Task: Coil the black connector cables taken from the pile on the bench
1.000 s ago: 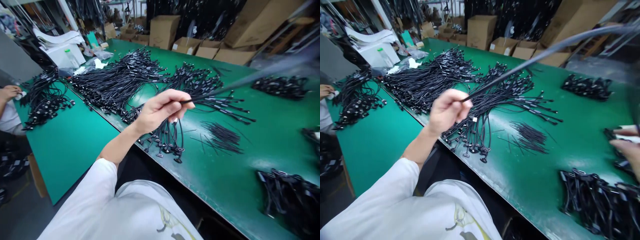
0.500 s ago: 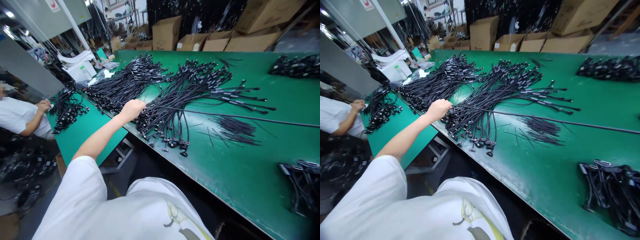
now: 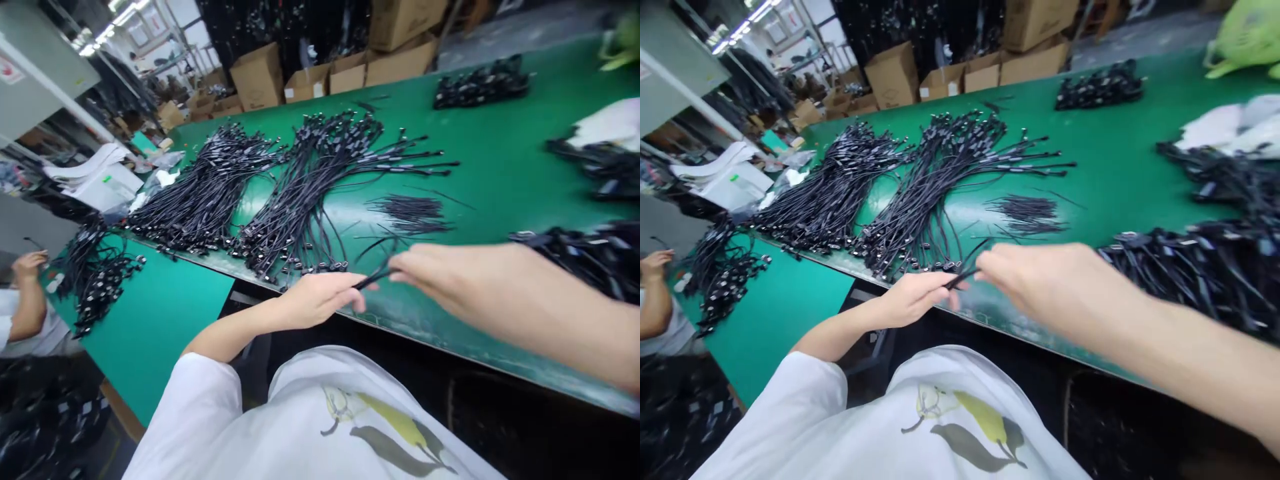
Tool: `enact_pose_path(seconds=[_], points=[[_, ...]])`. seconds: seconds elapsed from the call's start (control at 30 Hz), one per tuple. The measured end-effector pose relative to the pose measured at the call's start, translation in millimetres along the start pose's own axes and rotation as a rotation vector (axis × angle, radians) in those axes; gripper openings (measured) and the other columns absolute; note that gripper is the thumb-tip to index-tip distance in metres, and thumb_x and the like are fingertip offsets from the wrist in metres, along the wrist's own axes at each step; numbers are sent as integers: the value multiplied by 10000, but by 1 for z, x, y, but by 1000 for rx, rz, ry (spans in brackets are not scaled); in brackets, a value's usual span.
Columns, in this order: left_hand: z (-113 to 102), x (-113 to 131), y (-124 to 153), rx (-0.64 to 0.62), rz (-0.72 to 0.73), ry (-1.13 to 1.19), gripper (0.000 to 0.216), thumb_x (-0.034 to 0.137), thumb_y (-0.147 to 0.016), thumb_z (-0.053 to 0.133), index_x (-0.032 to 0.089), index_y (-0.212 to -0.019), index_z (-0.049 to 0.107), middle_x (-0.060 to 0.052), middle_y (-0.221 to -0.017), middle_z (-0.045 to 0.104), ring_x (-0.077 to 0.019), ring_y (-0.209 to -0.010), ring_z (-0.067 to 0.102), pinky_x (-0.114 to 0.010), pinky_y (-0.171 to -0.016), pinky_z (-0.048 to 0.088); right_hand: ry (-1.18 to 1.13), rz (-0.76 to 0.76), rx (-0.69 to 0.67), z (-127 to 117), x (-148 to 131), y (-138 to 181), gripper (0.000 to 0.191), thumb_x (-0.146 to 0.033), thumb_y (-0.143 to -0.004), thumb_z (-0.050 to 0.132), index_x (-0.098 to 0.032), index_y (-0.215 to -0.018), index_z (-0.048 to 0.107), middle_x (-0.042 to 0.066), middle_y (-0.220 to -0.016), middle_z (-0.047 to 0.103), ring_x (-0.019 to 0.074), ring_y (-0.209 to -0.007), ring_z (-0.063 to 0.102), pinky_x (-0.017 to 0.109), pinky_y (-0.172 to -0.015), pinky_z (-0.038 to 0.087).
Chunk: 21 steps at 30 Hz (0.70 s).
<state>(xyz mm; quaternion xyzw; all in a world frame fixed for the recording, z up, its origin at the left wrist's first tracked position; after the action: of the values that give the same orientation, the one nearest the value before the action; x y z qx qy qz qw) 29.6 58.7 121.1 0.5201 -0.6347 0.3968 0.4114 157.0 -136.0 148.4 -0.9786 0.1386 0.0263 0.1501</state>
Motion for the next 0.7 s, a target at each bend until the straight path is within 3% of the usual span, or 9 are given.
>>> enact_pose_path(seconds=[0.07,0.13,0.23,0.33,0.4,0.5,0.6,0.7], points=[[0,-5,2,-61,-116,190,420,500,-958,448,153,-1090,644,12,-636,549,-106,-601,567,-255,-656,502,21,30,2,-9,20,-10,752,-688,-963,68,-219,-822,639,32,-755,658,148,-612,584,270,-487,281],[-11,-12,6,-35,-237,410,430,524,-914,530,129,-1036,647,67,-543,391,-64,-454,409,-215,-507,441,38,148,57,-11,50,-11,786,-764,-919,101,-214,-845,658,52,-846,687,178,-708,611,282,-527,304],[-34,-16,15,33,-321,657,423,512,-833,653,111,-965,673,91,-523,288,-39,-419,263,-179,-417,361,-73,330,48,3,95,1,819,-872,-822,222,-211,-912,698,74,-918,708,199,-779,624,312,-618,367],[-52,-13,20,215,-261,840,380,451,-826,669,115,-1003,698,95,-532,219,-33,-416,181,-146,-374,262,-267,312,3,29,116,17,834,-921,-746,302,-222,-964,702,86,-933,718,206,-784,649,336,-671,420],[-58,-12,18,357,-186,921,354,384,-842,652,135,-1090,690,90,-553,232,-30,-425,183,-137,-387,250,-224,222,63,45,110,26,767,-840,-846,263,-223,-1017,684,96,-955,712,209,-810,655,341,-698,442],[-56,-15,7,444,-136,922,402,280,-802,674,169,-1187,651,52,-660,436,-24,-491,348,-146,-454,320,69,51,192,55,81,34,529,-521,-1016,233,-196,-1129,635,75,-856,673,195,-659,604,347,-598,414],[-49,-22,-7,436,-163,873,480,183,-707,691,166,-1184,639,13,-791,555,-42,-572,461,-166,-482,344,233,-131,261,47,48,32,355,-301,-1011,300,-180,-1127,612,22,-705,607,176,-484,504,348,-470,313],[-47,-29,-14,468,-192,887,494,129,-667,643,152,-1160,646,31,-734,517,-31,-529,408,-161,-453,309,266,-170,316,32,35,26,290,-259,-996,348,-168,-1057,616,9,-660,591,160,-461,498,337,-441,294]])
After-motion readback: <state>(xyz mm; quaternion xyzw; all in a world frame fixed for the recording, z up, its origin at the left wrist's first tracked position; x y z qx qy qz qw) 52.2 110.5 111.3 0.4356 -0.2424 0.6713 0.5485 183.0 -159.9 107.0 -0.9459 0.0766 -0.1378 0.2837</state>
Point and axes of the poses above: each hand's wrist, its own y-axis away from the middle knuckle, its own z-axis out of the palm, x = y × z, the point moved 1 cm from there along -y, towards the middle knuckle
